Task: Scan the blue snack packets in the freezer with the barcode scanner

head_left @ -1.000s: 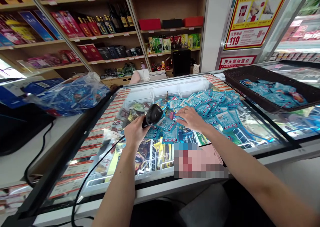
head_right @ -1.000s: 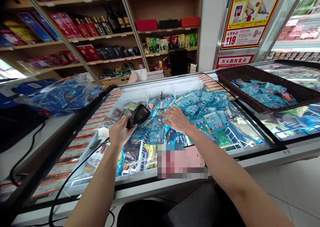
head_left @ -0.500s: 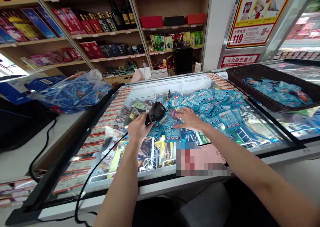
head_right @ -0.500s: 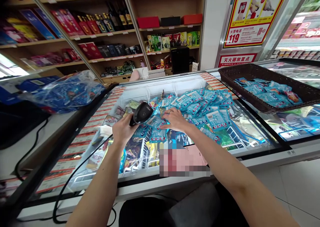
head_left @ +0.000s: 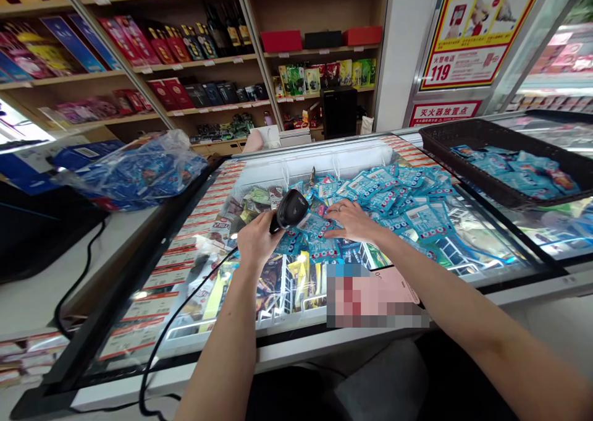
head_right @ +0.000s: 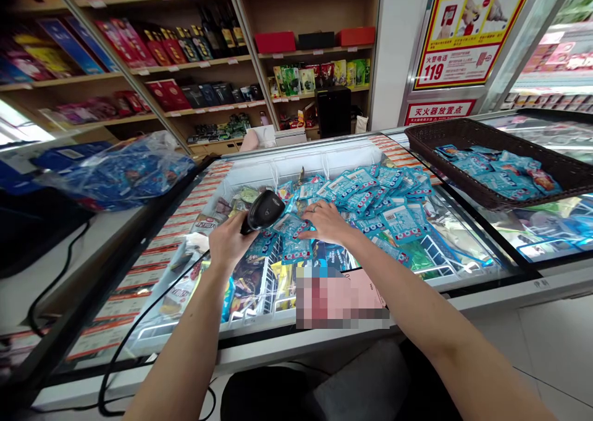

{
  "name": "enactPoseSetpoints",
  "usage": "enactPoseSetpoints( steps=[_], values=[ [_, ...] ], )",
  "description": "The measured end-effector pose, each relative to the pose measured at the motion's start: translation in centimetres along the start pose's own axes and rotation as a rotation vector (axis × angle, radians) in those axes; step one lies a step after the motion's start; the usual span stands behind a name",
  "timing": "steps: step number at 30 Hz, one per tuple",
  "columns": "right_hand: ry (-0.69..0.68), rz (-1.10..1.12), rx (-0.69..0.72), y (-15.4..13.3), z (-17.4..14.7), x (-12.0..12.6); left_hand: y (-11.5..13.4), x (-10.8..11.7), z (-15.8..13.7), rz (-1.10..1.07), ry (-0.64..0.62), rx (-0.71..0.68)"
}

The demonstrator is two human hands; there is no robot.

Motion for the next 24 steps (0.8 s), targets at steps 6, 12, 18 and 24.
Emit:
enactPoseSetpoints(
  steps=[6, 12, 18, 24],
  values=[
    [-0.046, 0.115, -0.022, 1.2, 0.4, -0.4, -0.1, 0.0, 0.0, 0.009, 0.010, 0.005],
    [-0.034, 0.269, -0.099, 1.3, 0.2, -0.2, -0.2, -0.2, 0.0, 0.002, 0.012, 0.005],
    [0.077, 0.564, -0.175, 3.0, 0.4, -0.2, -0.6, -0.1, 0.1, -0.032, 0.036, 0.020],
    [0.293, 0.450, -0.177, 4.9, 0.4, 2.0, -0.6, -0.1, 0.2, -0.045, 0.022, 0.014]
  ],
)
Point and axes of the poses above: each hand's wrist, its own z-axis towards the middle knuckle, its own x-axis out of the back of the hand, y = z × x, the point moved 9 cm from there along z, towards the middle knuckle
